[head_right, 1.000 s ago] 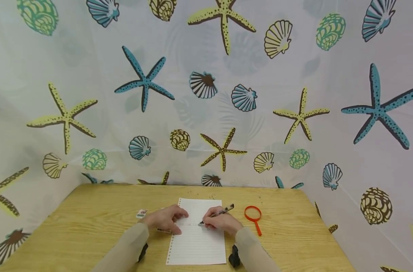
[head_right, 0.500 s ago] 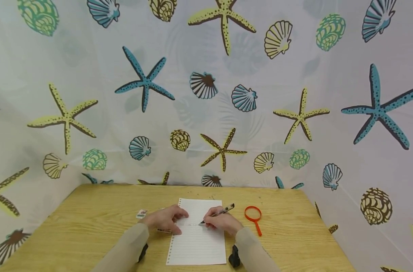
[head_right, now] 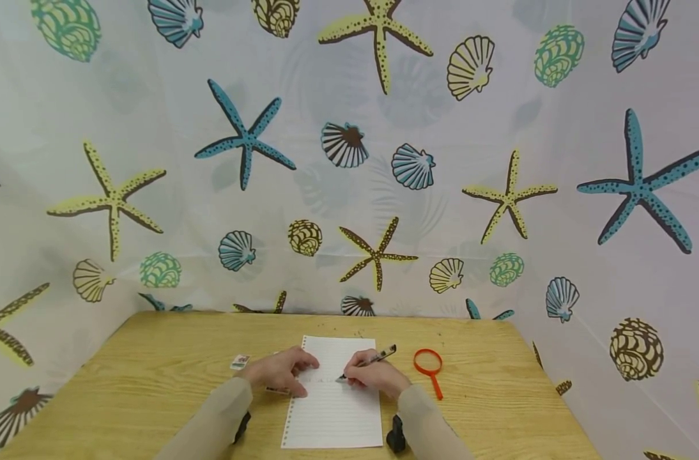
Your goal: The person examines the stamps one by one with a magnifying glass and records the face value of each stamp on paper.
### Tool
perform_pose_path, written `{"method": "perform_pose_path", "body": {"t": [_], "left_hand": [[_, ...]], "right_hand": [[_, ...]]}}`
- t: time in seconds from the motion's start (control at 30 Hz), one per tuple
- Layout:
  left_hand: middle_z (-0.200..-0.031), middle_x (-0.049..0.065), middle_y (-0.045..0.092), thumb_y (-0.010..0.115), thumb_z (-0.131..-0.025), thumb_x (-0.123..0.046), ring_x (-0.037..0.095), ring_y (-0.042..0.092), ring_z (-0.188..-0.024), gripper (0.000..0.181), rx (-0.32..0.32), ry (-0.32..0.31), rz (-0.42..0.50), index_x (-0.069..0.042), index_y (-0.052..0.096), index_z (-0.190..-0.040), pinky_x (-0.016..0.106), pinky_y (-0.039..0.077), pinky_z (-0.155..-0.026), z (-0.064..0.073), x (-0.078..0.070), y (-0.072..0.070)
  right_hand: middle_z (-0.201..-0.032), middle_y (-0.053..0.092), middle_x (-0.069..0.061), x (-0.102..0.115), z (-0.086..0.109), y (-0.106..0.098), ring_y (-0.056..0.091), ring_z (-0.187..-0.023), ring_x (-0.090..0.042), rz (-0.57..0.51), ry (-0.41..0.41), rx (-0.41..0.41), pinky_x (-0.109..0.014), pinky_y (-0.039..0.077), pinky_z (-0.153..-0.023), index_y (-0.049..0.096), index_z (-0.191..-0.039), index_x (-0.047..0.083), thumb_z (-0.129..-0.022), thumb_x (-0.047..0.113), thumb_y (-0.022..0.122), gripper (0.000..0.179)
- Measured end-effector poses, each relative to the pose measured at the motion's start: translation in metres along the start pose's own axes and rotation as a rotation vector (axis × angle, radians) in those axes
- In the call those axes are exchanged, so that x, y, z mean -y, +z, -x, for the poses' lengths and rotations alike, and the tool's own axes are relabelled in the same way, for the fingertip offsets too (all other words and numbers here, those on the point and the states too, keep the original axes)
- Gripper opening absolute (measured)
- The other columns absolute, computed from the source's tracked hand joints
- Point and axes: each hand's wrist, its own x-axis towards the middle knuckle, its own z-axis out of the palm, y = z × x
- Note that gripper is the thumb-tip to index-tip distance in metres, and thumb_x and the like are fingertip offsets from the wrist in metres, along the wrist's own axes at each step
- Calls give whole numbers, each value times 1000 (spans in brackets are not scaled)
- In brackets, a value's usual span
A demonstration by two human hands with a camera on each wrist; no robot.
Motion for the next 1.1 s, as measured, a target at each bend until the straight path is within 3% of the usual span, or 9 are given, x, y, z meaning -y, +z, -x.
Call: {"method": "perform_pose_path", "body": {"t": [0.57,1.1], "left_hand": [[-114,4,54,84,-74,-6,22,51,-105,53,-5,-10,-5,-12,66,-123,48,41,-101,-2,0,1],[-114,5,54,84,-75,-6,22,51,-106,51,0,14,-10,-12,66,-123,49,42,-100,0,2,0]], "right_hand": [[-68,62,0,3,2,-1,49,-58,-11,-13,-7,-18,-24,40,-55,63,-82,6,-92,13,63,13],[-79,60,-2,-1,2,-4,51,-66,-12,-98,-32,-9,-25,48,-60,60,-97,2,-97,20,59,18]]}}
